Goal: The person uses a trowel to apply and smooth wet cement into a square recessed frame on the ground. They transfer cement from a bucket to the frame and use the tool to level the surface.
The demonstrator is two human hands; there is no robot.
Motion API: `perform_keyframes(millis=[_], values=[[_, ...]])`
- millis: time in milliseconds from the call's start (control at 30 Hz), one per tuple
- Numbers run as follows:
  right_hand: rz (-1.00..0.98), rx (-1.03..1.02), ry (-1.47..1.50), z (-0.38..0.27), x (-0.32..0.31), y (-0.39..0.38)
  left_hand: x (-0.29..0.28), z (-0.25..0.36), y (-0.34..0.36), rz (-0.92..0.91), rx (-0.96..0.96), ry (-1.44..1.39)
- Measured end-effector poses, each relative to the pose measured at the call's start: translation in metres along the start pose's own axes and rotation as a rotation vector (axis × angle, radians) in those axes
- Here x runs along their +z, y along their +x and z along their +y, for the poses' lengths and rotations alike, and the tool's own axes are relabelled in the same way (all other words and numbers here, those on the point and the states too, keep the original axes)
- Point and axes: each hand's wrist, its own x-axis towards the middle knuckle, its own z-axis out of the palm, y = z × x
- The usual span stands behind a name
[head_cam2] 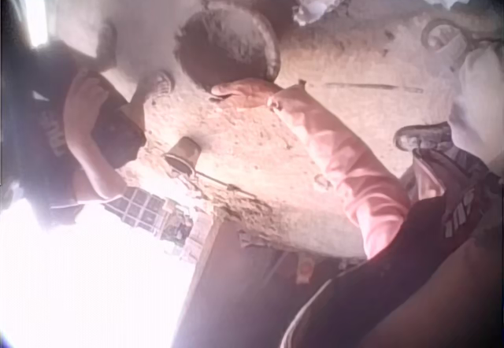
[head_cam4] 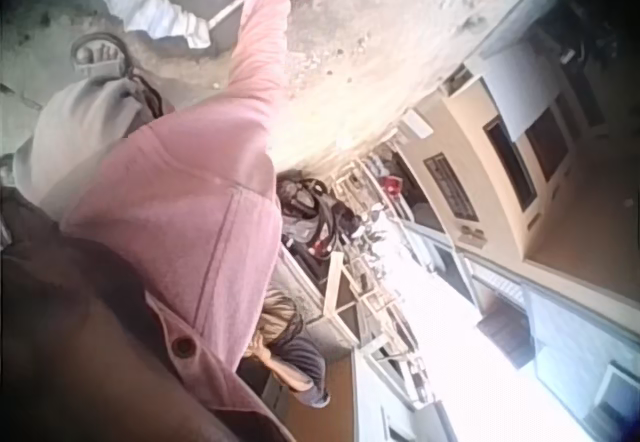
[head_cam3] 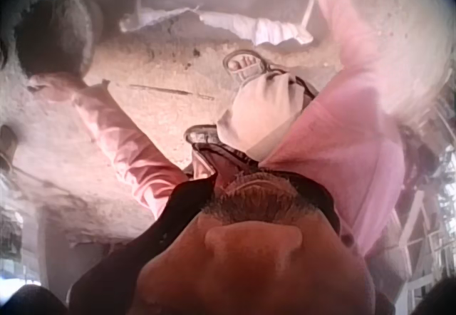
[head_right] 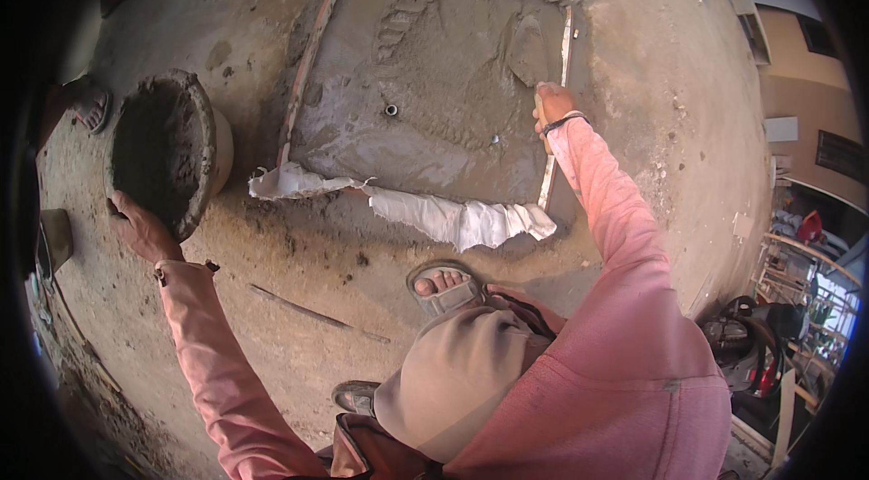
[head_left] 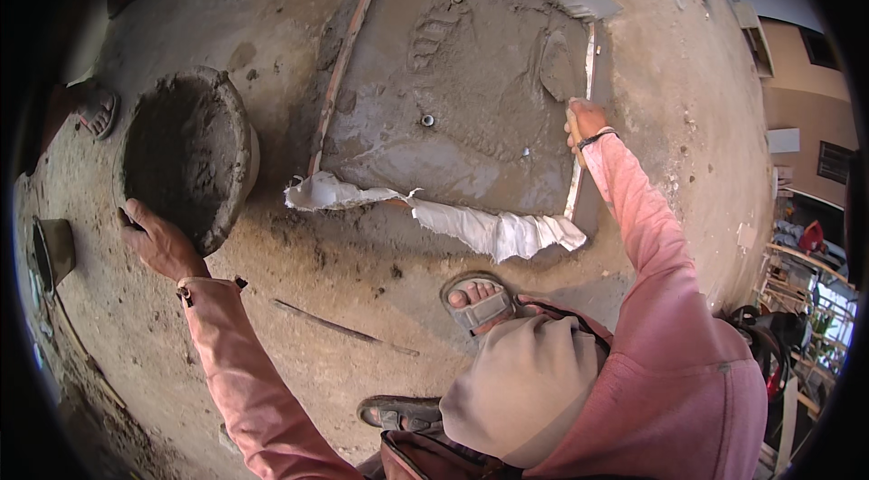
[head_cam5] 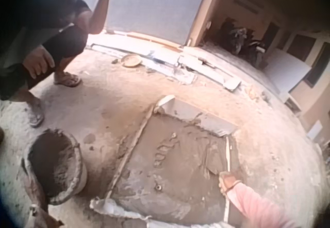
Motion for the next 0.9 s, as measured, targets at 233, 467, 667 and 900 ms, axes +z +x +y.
perform_keyframes(millis=[233, 467, 667, 900], values=[[0.079, -0.132, -0.123, 0.001, 0.015, 0.036, 0.002, 0.006, 0.0, -0.01, -0.002, 0.017], [0.028, -0.385, -0.436, 0.02, -0.008, 0.058, 0.005, 0.007, -0.004, -0.027, -0.009, -0.059], [0.097, 0.075, 0.095, 0.003, -0.006, 0.028, -0.001, 0.003, 0.0, 0.004, 0.026, -0.042], [-0.082, 0.027, 0.258, -0.022, 0.03, 0.028, 0.0, 0.01, -0.002, -0.009, -0.006, 0.033]])
